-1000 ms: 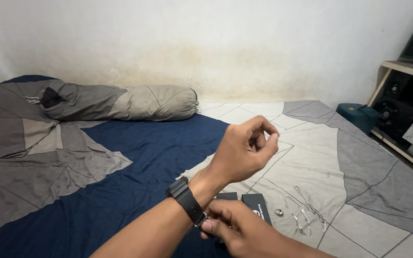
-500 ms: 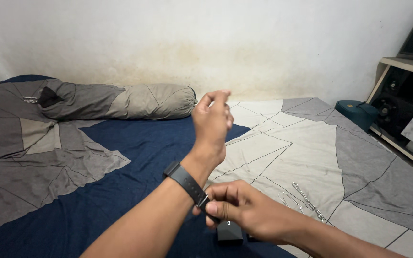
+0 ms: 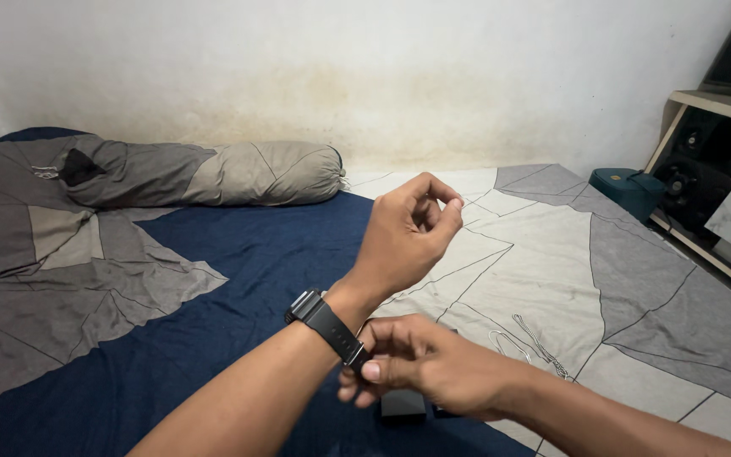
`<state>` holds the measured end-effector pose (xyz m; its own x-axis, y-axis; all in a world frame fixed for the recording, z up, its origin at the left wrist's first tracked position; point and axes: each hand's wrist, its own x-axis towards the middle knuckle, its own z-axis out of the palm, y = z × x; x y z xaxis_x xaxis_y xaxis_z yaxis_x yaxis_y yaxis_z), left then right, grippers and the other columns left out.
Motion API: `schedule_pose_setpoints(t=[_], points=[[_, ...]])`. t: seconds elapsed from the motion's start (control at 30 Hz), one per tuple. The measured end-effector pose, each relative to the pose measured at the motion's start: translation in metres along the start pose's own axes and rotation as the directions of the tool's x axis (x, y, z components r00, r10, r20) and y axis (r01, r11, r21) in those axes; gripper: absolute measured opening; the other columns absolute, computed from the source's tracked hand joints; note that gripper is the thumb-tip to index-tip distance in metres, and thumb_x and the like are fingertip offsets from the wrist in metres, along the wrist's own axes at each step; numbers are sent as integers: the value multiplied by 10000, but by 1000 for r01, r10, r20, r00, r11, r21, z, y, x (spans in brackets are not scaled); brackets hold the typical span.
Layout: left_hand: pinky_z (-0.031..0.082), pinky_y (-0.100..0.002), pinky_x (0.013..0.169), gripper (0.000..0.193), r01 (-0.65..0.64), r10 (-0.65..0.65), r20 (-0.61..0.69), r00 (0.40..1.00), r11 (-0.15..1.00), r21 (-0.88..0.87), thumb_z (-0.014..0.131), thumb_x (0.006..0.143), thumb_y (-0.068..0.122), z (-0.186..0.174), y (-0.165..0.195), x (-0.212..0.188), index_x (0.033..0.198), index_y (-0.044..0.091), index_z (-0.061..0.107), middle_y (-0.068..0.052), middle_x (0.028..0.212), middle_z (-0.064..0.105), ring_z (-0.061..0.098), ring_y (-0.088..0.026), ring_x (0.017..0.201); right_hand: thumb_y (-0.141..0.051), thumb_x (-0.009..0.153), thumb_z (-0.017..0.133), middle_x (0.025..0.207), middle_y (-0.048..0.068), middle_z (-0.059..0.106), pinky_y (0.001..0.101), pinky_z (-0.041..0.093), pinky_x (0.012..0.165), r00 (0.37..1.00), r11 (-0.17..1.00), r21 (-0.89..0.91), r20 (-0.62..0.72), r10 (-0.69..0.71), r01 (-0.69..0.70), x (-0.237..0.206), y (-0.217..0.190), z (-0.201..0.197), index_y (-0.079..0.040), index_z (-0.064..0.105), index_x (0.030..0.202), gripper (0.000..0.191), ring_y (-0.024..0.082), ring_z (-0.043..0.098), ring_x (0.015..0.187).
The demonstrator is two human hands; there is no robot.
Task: The person sits on a bed with watch boxes and accessories. They put a black digital watch on their wrist and fasten it, then open a box, put a silver wristwatch on the other wrist and fasten it, then put a ring on a finger and begin putting on a necklace.
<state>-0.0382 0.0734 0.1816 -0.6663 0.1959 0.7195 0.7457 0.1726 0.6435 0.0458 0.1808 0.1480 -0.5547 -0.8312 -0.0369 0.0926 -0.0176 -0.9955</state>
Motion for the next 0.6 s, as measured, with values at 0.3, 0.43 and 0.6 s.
schedule_pose_setpoints(t=[0.3, 0.43, 0.6], points=[[359, -215, 439, 129, 287, -347, -91, 934, 875, -390, 669, 959, 157, -6, -15, 10, 946, 30, 655, 65, 604, 567, 460, -5, 502, -182, 1039, 439, 874, -38, 484, 238, 435, 721, 996, 985, 171, -84, 28, -13, 6, 15, 16, -129, 479, 1056, 69, 79, 444, 760], [342, -207, 451, 143, 296, -377, -145, 915, 871, -393, 668, 968, 156, -11, -20, 12, 957, 14, 654, 66, 625, 582, 441, 0, 510, -278, 1093, 470, 818, -37, 445, 242, 407, 690, 993, 985, 155, -101, -59, 75, 8, 16, 19, -118, 502, 1028, 175, 86, 408, 719], [339, -213, 437, 144, 267, -327, -127, 936, 899, -347, 660, 965, 164, -15, -16, 16, 951, 21, 654, 68, 605, 574, 428, -2, 490, -288, 1067, 520, 770, -50, 398, 249, 357, 639, 990, 972, 219, -129, -57, 84, 10, 11, 28, -122, 502, 1008, 178, 82, 351, 669]])
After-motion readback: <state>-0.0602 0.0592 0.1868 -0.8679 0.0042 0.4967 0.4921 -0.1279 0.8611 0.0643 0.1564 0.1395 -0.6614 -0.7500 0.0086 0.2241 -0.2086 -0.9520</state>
